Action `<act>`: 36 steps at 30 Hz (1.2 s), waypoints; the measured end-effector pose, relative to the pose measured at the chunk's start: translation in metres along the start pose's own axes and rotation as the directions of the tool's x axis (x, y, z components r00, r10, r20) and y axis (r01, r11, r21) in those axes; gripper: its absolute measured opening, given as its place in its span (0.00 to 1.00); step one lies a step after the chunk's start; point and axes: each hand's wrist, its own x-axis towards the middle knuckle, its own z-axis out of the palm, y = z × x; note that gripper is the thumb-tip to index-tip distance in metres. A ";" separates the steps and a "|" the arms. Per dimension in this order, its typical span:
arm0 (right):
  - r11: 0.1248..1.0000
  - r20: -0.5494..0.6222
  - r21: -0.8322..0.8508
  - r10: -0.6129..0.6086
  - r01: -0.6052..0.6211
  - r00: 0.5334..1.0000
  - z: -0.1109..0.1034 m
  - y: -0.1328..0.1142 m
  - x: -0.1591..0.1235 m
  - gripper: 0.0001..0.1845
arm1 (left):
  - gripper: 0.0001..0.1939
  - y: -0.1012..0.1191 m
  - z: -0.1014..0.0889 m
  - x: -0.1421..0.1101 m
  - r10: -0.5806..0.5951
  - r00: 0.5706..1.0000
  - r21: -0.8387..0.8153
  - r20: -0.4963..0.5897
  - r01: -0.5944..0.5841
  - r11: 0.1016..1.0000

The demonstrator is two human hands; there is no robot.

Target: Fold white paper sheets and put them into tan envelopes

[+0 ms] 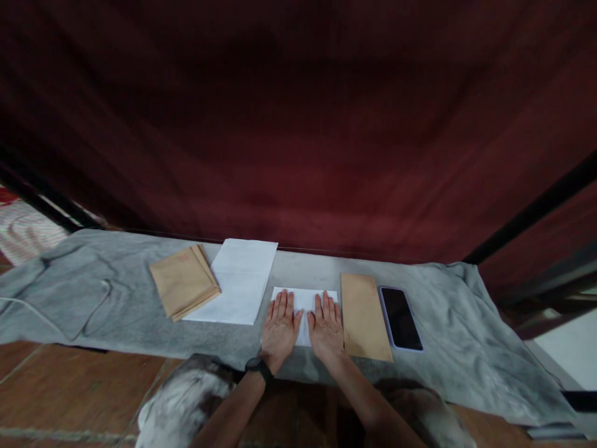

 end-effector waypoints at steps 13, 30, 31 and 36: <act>0.998 -0.028 -0.021 -0.061 0.061 0.998 0.004 0.003 0.007 0.31 | 0.30 -0.001 0.000 0.000 -0.023 1.000 0.068 0.020 0.021 0.997; 1.000 -0.080 0.010 -0.012 0.013 0.997 0.006 0.002 0.005 0.29 | 0.29 -0.007 -0.001 0.014 0.046 0.998 0.027 0.037 -0.047 0.999; 1.000 -0.076 0.010 -0.007 0.008 0.997 0.005 0.002 0.005 0.30 | 0.29 -0.009 -0.002 0.009 0.033 0.999 0.033 0.023 -0.033 0.999; 1.000 -0.045 0.024 0.018 -0.017 0.999 0.003 0.000 0.004 0.30 | 0.31 -0.008 -0.002 -0.020 0.003 0.998 0.059 -0.059 0.001 0.998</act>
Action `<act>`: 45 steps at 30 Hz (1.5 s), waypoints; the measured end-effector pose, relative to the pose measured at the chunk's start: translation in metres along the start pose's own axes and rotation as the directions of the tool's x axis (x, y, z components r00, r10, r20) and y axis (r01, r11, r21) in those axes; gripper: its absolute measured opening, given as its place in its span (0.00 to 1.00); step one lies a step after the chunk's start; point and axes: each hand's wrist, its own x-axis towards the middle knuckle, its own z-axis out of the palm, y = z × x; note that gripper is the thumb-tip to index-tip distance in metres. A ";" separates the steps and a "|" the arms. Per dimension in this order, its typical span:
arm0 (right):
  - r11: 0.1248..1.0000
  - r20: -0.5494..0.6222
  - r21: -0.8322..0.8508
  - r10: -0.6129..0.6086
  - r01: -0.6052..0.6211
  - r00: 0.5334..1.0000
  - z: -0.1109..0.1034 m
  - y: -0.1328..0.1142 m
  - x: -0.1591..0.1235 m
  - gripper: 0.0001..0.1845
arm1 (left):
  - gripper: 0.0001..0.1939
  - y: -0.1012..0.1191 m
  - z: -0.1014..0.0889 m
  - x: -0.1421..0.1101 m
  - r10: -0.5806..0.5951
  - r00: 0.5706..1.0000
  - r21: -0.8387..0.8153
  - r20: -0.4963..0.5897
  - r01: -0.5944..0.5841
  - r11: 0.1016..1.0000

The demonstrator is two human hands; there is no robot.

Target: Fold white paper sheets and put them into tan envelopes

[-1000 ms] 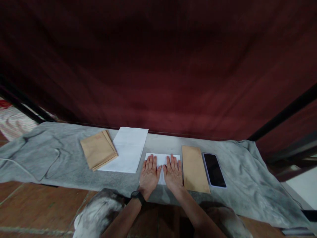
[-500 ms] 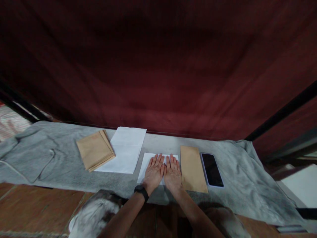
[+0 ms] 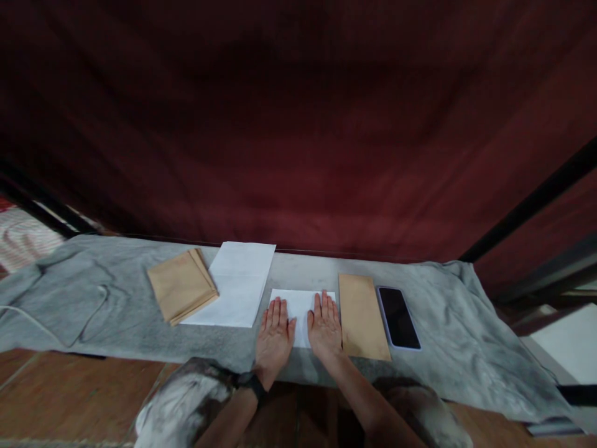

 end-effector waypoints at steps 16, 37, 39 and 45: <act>0.999 0.150 0.051 -0.027 0.020 0.988 -0.013 0.006 0.002 0.29 | 0.26 0.021 -0.002 0.028 0.291 0.940 -0.092 0.179 -0.278 0.956; 0.996 0.255 0.091 -0.008 -0.016 0.967 -0.034 -0.017 -0.027 0.32 | 0.30 0.003 -0.018 -0.008 -0.121 0.992 0.005 0.026 0.121 0.993; 0.996 0.267 0.085 0.013 -0.037 0.964 -0.036 -0.018 -0.026 0.32 | 0.30 0.004 -0.023 -0.007 -0.150 0.988 -0.010 0.044 0.150 0.989; 0.995 0.270 0.088 0.030 -0.055 0.962 -0.039 -0.021 -0.027 0.32 | 0.27 -0.001 -0.039 0.011 -0.330 0.934 -0.151 0.139 0.349 0.925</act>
